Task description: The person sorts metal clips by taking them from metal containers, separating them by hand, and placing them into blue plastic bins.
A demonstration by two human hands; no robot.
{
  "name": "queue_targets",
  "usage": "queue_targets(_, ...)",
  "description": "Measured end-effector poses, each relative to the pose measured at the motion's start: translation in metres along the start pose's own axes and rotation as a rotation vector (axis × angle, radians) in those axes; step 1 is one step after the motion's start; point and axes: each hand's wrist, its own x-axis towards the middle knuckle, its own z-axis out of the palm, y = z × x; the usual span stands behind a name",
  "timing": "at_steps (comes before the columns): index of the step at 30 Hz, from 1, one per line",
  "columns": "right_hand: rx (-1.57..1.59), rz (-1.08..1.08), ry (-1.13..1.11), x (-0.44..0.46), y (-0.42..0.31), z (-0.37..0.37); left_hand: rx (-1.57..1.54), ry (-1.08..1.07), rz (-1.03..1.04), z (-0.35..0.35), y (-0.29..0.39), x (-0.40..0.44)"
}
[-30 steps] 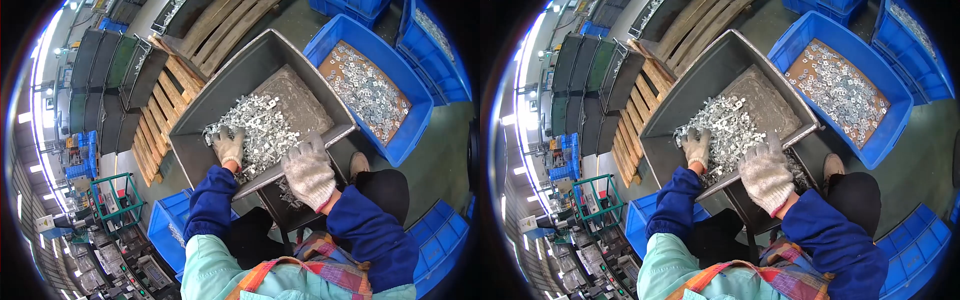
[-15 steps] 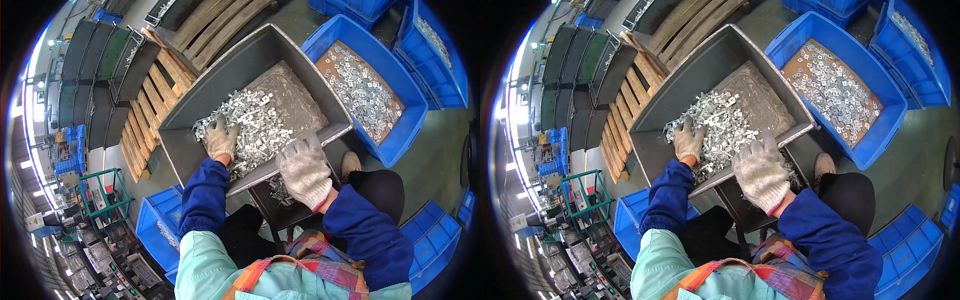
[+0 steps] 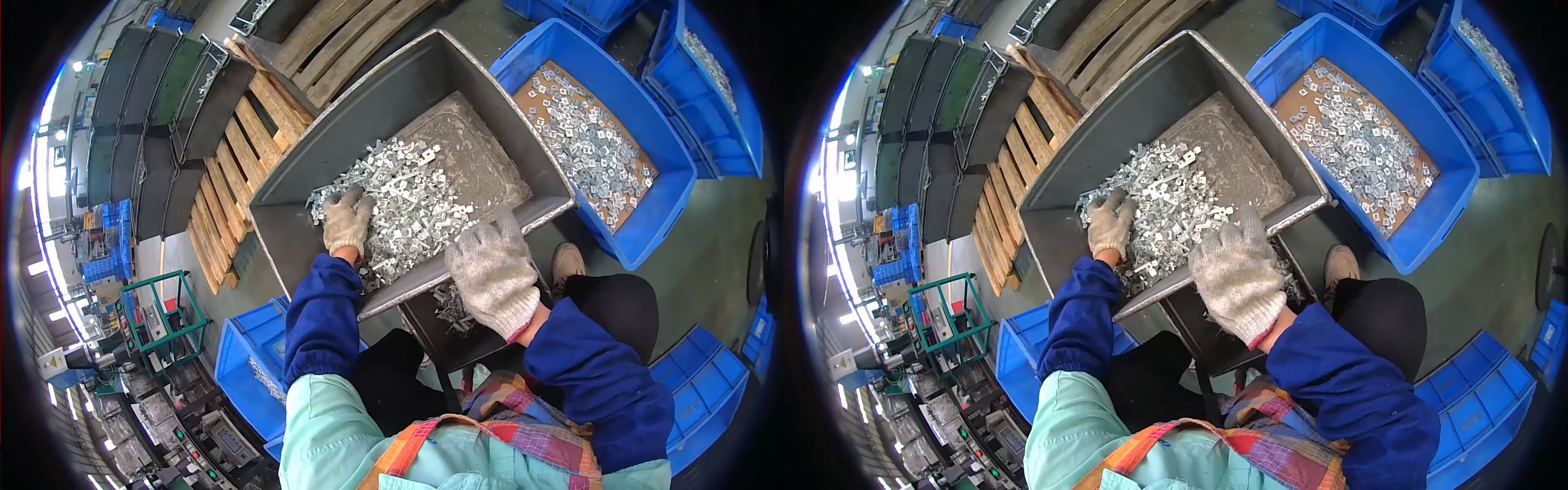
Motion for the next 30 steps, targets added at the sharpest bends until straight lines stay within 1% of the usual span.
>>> queue_targets(2, -0.013, -0.004, 0.01, 0.0, 0.0, 0.001, -0.07, 0.058, -0.014, 0.002, -0.008, 0.009)
queue_targets(3, -0.012, -0.007, 0.018, 0.0, 0.001, 0.002, -0.022, 0.062, 0.032, 0.002, -0.012, 0.015)
queue_targets(6, -0.008, -0.008, 0.025, -0.001, 0.001, 0.004, -0.138, 0.109, -0.057, 0.005, -0.02, 0.024)
queue_targets(10, -0.03, -0.013, 0.034, 0.0, 0.0, 0.0, -0.131, 0.069, -0.182, 0.01, -0.002, 0.013)
queue_targets(11, -0.04, -0.02, 0.044, 0.002, 0.0, -0.002, -0.074, 0.092, -0.103, 0.014, 0.004, 0.002)
queue_targets(12, -0.03, -0.018, 0.029, 0.003, 0.0, -0.004, -0.021, 0.045, -0.077, 0.01, 0.015, -0.004)
queue_targets(14, -0.015, -0.012, -0.003, 0.004, -0.001, -0.007, 0.069, 0.114, -0.073, 0.014, 0.018, -0.002)
queue_targets(17, -0.026, -0.023, 0.028, 0.002, -0.001, -0.007, 0.055, 0.075, -0.064, 0.012, 0.013, 0.008)
queue_targets(20, -0.009, -0.006, 0.008, 0.002, -0.002, -0.004, -0.013, 0.033, -0.058, 0.002, 0.012, 0.009)
queue_targets(21, -0.016, -0.009, 0.011, 0.003, -0.002, -0.004, -0.024, 0.062, -0.054, 0.002, 0.012, 0.008)
queue_targets(24, -0.033, -0.008, 0.018, 0.0, -0.001, -0.004, -0.028, 0.049, -0.028, 0.01, 0.005, 0.01)
queue_targets(28, -0.029, -0.011, 0.007, 0.003, -0.001, -0.001, 0.02, 0.159, -0.137, 0.016, 0.021, 0.006)
queue_targets(30, -0.03, -0.014, 0.0, 0.003, -0.001, 0.0, 0.008, 0.113, -0.136, 0.014, 0.013, 0.013)
